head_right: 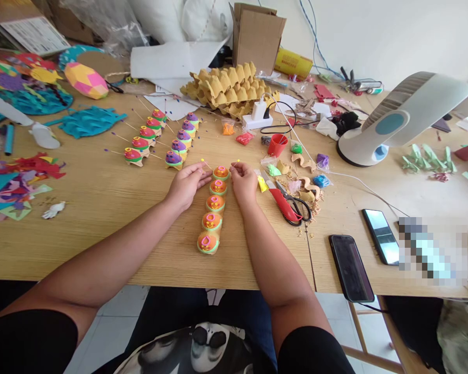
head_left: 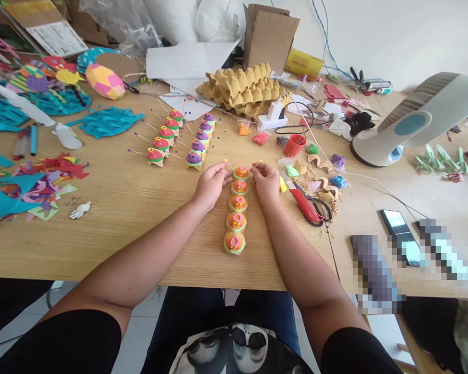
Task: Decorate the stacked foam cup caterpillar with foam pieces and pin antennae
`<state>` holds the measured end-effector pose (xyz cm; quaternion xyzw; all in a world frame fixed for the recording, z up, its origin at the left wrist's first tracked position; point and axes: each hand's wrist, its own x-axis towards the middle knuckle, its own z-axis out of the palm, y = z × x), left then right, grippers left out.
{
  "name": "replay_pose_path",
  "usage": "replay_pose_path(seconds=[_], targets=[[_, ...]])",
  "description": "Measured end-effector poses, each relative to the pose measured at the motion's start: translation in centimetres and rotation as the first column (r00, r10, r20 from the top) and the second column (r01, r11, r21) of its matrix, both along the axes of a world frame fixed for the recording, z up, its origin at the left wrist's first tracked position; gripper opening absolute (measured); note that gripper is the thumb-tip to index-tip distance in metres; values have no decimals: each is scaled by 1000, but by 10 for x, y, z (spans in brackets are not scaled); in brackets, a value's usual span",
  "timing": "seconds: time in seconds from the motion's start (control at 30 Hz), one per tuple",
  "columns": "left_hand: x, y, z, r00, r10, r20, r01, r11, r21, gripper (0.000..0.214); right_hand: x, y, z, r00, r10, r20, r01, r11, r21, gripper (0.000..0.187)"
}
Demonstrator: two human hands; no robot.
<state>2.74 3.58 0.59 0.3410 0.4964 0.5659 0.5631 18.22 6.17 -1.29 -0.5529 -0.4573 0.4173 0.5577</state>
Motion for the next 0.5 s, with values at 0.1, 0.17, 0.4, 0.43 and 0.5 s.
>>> replay_pose_path(seconds=[0.1,0.17,0.4,0.43,0.5], targets=[[0,0,0,1000,-1,6,1,1000,-2,26,-1,1,-2,1000,-11,-24,11,1000,20,12],[0,0,0,1000,0,11,0,1000,-2,27,-1,2,-2,1000,-12,-15,12,1000,22,12],[0,0,1,1000,0,10,0,1000,-4,27,-1,2,-2,1000,-12,-1,12,1000,29,10],[0,0,1,1000,0,10,0,1000,-6,27,-1,2,-2,1000,-13,5,12,999,30,10],[0,0,1,1000,1,10,0,1000,-7,27,-1,2,-2,1000,-14,20,13,1000,29,10]])
